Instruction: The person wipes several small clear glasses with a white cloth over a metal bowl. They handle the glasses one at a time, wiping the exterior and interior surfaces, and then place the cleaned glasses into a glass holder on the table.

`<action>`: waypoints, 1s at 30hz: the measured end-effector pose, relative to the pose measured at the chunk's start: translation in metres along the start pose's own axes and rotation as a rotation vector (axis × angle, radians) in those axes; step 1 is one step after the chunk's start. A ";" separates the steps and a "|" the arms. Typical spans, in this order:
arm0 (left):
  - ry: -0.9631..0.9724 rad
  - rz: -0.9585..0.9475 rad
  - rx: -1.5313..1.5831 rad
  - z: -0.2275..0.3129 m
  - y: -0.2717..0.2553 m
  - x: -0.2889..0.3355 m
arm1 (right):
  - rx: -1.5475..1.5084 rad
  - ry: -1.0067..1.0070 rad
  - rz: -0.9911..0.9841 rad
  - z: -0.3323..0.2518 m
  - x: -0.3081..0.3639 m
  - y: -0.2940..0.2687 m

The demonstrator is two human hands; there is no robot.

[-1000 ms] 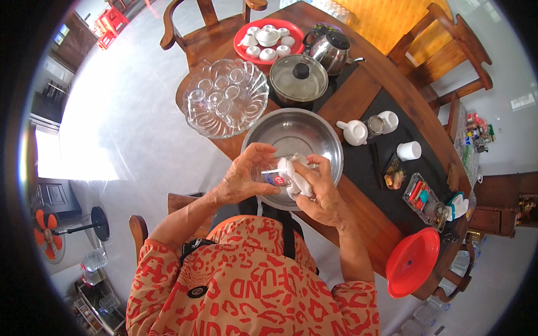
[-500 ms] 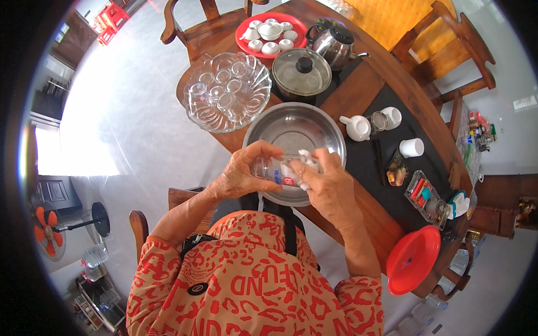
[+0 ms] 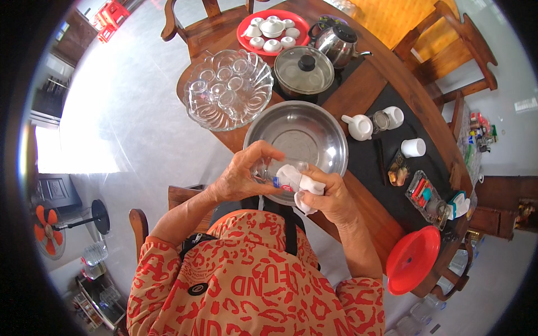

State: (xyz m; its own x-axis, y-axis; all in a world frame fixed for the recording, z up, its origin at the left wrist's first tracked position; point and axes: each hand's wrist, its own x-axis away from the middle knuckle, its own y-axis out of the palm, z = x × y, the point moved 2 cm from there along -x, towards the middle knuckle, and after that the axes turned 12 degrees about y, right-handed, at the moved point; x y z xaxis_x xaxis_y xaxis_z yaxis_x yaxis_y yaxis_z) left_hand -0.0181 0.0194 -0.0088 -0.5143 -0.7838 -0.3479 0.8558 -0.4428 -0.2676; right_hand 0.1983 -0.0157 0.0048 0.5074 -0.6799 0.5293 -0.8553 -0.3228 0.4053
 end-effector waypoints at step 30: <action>-0.458 0.562 0.516 -0.028 0.016 0.001 | -0.232 0.173 -0.135 0.022 -0.018 0.030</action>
State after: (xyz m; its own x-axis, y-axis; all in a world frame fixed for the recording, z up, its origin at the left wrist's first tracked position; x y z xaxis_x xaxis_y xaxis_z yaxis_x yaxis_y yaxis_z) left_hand -0.0069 0.0235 -0.0382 -0.0330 -0.9926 0.1172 0.9502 0.0052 0.3115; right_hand 0.1607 -0.0273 -0.0088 0.6418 -0.5128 0.5702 -0.7426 -0.2300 0.6291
